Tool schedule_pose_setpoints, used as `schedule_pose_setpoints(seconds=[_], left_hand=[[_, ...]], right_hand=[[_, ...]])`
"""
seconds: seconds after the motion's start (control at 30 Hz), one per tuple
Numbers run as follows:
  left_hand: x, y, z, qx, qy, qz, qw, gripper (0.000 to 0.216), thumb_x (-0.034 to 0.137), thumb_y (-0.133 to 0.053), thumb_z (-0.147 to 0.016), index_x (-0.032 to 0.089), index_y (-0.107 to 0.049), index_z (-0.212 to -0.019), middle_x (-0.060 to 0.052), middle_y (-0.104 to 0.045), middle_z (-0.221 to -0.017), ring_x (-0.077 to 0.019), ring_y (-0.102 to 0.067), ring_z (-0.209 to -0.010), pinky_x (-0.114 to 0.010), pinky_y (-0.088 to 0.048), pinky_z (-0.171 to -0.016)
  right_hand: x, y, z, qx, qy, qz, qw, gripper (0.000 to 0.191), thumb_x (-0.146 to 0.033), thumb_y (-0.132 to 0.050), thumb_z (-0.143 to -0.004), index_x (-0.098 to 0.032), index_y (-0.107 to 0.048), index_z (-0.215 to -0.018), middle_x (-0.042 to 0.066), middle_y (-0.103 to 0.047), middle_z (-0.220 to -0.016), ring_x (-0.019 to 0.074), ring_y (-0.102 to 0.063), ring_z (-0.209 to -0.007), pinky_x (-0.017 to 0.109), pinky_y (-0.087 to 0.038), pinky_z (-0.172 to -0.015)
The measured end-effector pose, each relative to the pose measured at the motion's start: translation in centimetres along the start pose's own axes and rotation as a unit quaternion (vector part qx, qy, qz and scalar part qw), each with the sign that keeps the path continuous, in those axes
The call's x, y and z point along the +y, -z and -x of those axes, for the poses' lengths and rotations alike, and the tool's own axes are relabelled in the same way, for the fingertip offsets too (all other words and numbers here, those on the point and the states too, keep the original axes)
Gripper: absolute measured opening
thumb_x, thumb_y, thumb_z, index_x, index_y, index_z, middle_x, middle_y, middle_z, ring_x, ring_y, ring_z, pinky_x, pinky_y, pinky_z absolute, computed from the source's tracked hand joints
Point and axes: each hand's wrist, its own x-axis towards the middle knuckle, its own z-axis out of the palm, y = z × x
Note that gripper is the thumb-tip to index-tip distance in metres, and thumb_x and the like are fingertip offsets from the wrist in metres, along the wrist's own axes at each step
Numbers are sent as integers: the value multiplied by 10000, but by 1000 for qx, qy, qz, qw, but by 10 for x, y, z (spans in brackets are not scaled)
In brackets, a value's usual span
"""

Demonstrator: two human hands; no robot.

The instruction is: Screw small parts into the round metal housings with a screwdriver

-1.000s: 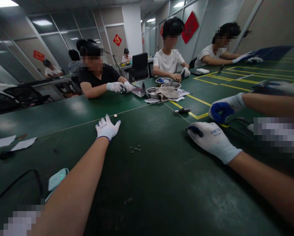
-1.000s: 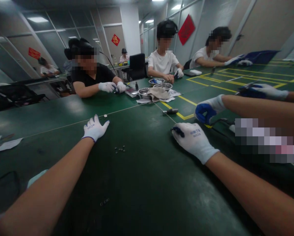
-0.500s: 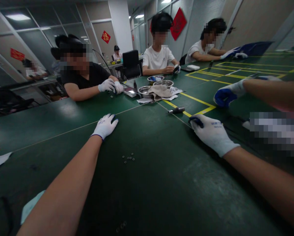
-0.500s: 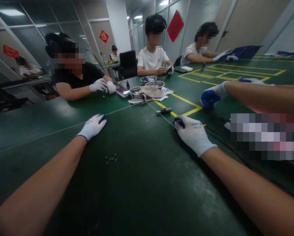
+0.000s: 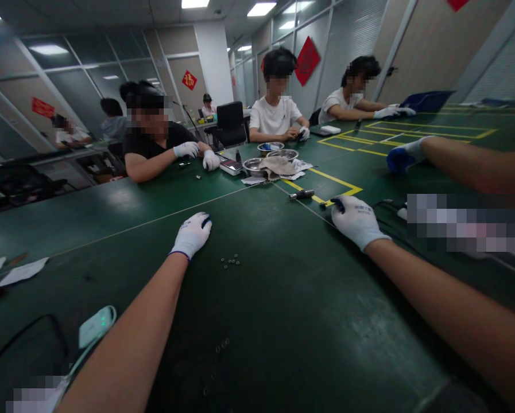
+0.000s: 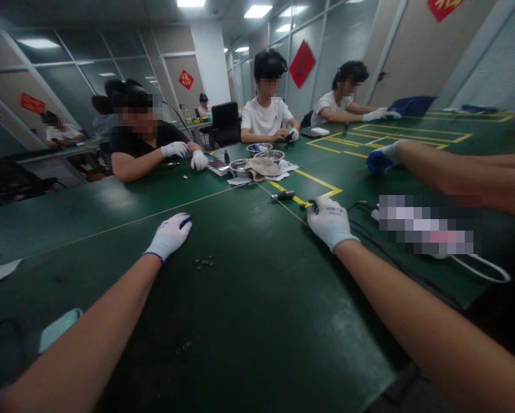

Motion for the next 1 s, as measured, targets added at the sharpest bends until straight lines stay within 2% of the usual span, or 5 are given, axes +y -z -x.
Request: schedule_pose_setpoints(seconds=[0.3, 0.5, 0.67, 0.83, 1.0], left_hand=[[11, -1, 27, 62, 38, 64, 995, 316, 244, -602, -923, 195, -779, -1180, -110, -732, -1336, -285, -674, -1244, -400, -462, -1157], [29, -7, 5, 70, 98, 93, 988, 336, 293, -577, -945, 154, -780, -1173, -145, -764, -1247, -292, -699, -1191, -384, -511, -1082], [49, -11, -18, 38, 62, 109, 991, 322, 320, -621, -923, 166, -788, -1152, -127, -774, -1226, -284, -704, -1181, -370, -519, -1078], [92, -24, -43, -7, -36, 121, 992, 416, 321, -716, -855, 169, -754, -1240, -110, -696, -1396, -262, -636, -1311, -331, -445, -1173], [164, -43, -44, -24, -111, 160, 981, 374, 304, -713, -852, 180, -764, -1202, -120, -692, -1388, -282, -632, -1309, -367, -457, -1173]], right_hand=[[-28, 11, 9, -15, 62, -70, 995, 216, -310, -572, -852, -194, -732, -941, 159, -757, -964, 338, -703, -917, 477, -566, -858], [-39, 13, 11, 10, 108, -120, 987, 170, -285, -580, -849, -202, -715, -912, 148, -760, -947, 333, -703, -923, 474, -563, -877], [-48, 12, 12, 34, 88, -167, 982, 178, -311, -556, -892, -217, -707, -911, 122, -758, -916, 309, -704, -870, 440, -577, -819], [-57, 15, 12, 32, 108, -214, 970, 167, -297, -551, -905, -220, -700, -897, 114, -753, -912, 303, -699, -869, 431, -569, -825], [-55, 32, 13, 119, 35, -228, 966, 255, -339, -459, -978, -227, -685, -937, 113, -731, -898, 294, -679, -857, 423, -551, -827]])
